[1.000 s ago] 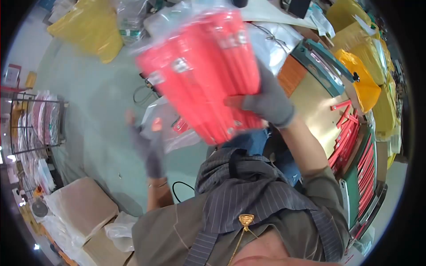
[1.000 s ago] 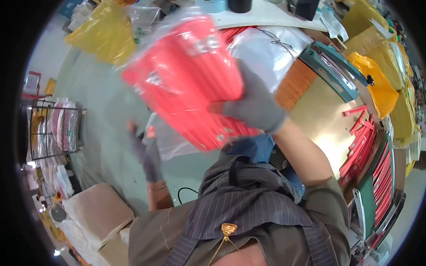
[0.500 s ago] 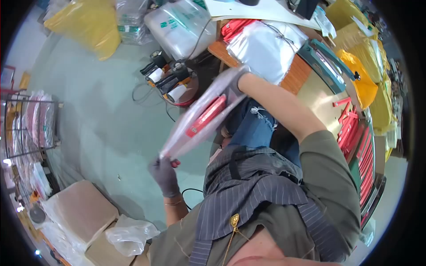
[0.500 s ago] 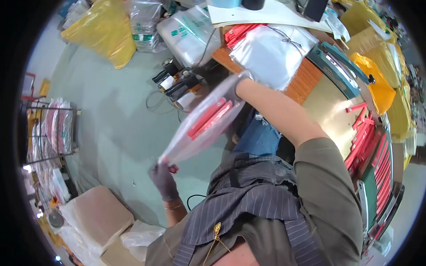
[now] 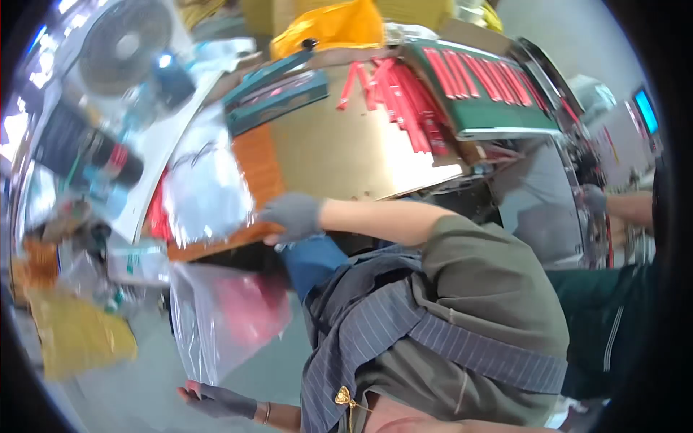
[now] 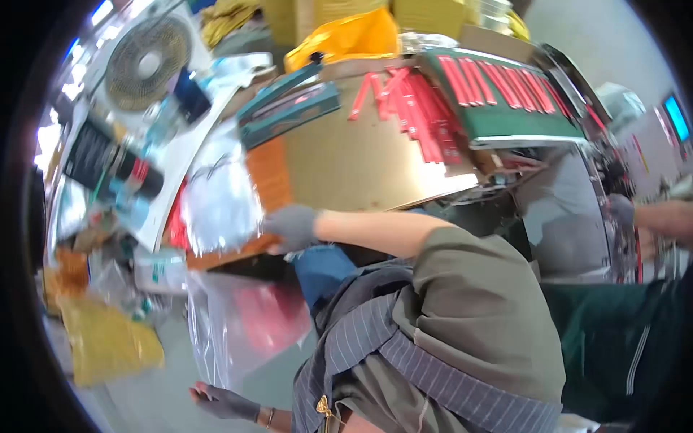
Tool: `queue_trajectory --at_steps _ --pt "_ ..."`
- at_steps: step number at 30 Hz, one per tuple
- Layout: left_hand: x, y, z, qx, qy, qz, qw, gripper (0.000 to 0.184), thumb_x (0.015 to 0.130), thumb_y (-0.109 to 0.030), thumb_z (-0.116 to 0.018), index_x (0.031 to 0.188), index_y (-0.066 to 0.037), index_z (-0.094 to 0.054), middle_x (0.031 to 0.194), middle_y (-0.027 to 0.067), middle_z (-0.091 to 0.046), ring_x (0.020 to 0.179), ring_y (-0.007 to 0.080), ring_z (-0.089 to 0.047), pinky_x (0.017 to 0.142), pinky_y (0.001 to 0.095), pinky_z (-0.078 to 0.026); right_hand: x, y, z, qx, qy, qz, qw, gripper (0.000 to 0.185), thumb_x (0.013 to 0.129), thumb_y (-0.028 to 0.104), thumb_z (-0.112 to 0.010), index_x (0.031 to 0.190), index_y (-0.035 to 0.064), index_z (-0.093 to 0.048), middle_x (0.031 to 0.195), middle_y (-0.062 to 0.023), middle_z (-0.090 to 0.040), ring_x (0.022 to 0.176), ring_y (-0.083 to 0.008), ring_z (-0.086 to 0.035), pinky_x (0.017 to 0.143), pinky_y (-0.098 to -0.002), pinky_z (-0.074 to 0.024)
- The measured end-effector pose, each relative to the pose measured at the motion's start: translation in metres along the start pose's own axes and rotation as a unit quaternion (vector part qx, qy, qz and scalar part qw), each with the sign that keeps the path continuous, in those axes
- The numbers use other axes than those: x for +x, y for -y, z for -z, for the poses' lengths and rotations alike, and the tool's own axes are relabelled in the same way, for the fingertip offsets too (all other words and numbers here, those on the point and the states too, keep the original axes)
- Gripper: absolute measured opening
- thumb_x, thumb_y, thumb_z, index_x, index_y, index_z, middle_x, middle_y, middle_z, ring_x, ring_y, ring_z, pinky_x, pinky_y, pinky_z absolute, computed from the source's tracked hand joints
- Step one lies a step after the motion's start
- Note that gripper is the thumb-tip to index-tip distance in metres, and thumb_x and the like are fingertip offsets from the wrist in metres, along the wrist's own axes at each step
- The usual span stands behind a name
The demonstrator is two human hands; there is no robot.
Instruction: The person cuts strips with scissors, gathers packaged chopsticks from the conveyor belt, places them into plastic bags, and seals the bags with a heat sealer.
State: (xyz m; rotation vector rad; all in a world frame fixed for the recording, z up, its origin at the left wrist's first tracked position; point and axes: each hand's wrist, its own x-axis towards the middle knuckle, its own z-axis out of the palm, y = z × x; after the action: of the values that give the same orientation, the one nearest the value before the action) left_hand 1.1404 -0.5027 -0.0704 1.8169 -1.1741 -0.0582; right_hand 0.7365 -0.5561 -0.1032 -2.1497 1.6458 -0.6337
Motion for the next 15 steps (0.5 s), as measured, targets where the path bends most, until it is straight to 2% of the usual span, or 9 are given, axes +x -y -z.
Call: queue_trajectory --at_steps 1,2,3,5,6,8,10,12,15 --pt "0.003 -0.017 -0.017 -0.003 0.024 -0.047 0.999 0.043 0.098 -0.031 -0.049 0.128 -0.001 -0.053 0.117 0.0154 -0.063 0.104 0.0263 -0.062 0.091 0.0344 -0.048 -0.039 -0.021 0.000 0.010 0.017 -0.064 0.998 0.047 0.083 0.045 -0.063 0.115 0.0109 -0.060 0.100 -0.0148 -0.062 0.092 -0.0362 -0.060 0.080 -0.0438 -0.0482" --pt "0.003 -0.035 -0.035 -0.005 0.045 -0.093 0.995 0.041 0.098 -0.029 -0.049 0.128 0.000 -0.053 0.117 0.0158 -0.063 0.104 0.0261 -0.062 0.091 0.0341 -0.048 -0.079 -0.023 0.014 0.079 -0.018 -0.118 0.990 0.034 0.083 0.039 -0.064 0.097 0.0082 -0.061 0.087 -0.0157 -0.063 0.084 -0.0352 -0.063 0.073 -0.0439 -0.0490" --pt "-0.005 -0.057 -0.063 -0.085 0.080 -0.182 0.976 0.038 0.097 -0.023 -0.052 0.126 0.001 -0.054 0.115 0.0167 -0.062 0.103 0.0247 -0.061 0.091 0.0331 -0.047 -0.116 -0.030 0.020 0.080 -0.041 -0.144 0.986 0.032 0.085 0.038 -0.063 0.098 0.0088 -0.061 0.086 -0.0150 -0.064 0.083 -0.0345 -0.063 0.072 -0.0431 -0.0493" --pt "-0.037 -0.130 -0.104 -0.211 0.232 -0.179 0.933 0.035 0.096 -0.019 -0.053 0.123 0.002 -0.055 0.115 0.0168 -0.061 0.104 0.0230 -0.060 0.091 0.0320 -0.046 -0.185 -0.050 0.017 0.104 -0.118 -0.200 0.967 0.028 0.087 0.034 -0.061 0.101 0.0095 -0.062 0.086 -0.0139 -0.065 0.081 -0.0331 -0.064 0.073 -0.0408 -0.0501" --pt "-0.047 -0.162 -0.136 -0.300 0.338 -0.185 0.873 0.032 0.095 -0.017 -0.052 0.121 0.002 -0.057 0.116 0.0150 -0.061 0.105 0.0226 -0.058 0.091 0.0315 -0.045 -0.215 -0.057 0.014 0.125 -0.171 -0.230 0.950 0.027 0.088 0.032 -0.061 0.103 0.0097 -0.063 0.088 -0.0134 -0.066 0.081 -0.0322 -0.064 0.073 -0.0393 -0.0506" --pt "-0.100 -0.244 -0.180 -0.320 0.368 -0.290 0.823 0.028 0.091 -0.014 -0.055 0.112 0.003 -0.061 0.106 0.0131 -0.064 0.093 0.0226 -0.060 0.085 0.0329 -0.047 -0.256 -0.061 0.030 0.143 -0.231 -0.311 0.911 0.026 0.088 0.027 -0.062 0.104 0.0072 -0.065 0.089 -0.0139 -0.067 0.081 -0.0303 -0.065 0.073 -0.0367 -0.0513" --pt "-0.145 -0.314 -0.236 -0.337 0.431 -0.427 0.720 0.027 0.086 -0.018 -0.060 0.108 -0.002 -0.063 0.104 0.0159 -0.063 0.098 0.0328 -0.060 0.089 0.0393 -0.046 -0.290 -0.072 0.039 0.160 -0.312 -0.342 0.872 0.024 0.087 0.024 -0.063 0.102 0.0051 -0.066 0.087 -0.0141 -0.067 0.080 -0.0287 -0.066 0.072 -0.0352 -0.0513" --pt "-0.198 -0.364 -0.305 -0.282 0.464 -0.505 0.671 0.030 0.085 -0.024 -0.063 0.107 -0.005 -0.064 0.109 0.0168 -0.062 0.103 0.0345 -0.058 0.090 0.0421 -0.044 -0.313 -0.081 0.047 0.159 -0.360 -0.365 0.844 0.023 0.087 0.022 -0.064 0.100 0.0038 -0.067 0.086 -0.0145 -0.067 0.079 -0.0273 -0.066 0.071 -0.0341 -0.0513" --pt "-0.265 -0.401 -0.430 -0.178 0.389 -0.598 0.677 0.037 0.085 -0.033 -0.064 0.111 -0.006 -0.064 0.116 0.0178 -0.061 0.109 0.0349 -0.056 0.092 0.0442 -0.043 -0.330 -0.083 0.073 0.136 -0.394 -0.404 0.814 0.021 0.087 0.020 -0.064 0.100 0.0035 -0.068 0.085 -0.0150 -0.067 0.077 -0.0250 -0.066 0.070 -0.0329 -0.0514"
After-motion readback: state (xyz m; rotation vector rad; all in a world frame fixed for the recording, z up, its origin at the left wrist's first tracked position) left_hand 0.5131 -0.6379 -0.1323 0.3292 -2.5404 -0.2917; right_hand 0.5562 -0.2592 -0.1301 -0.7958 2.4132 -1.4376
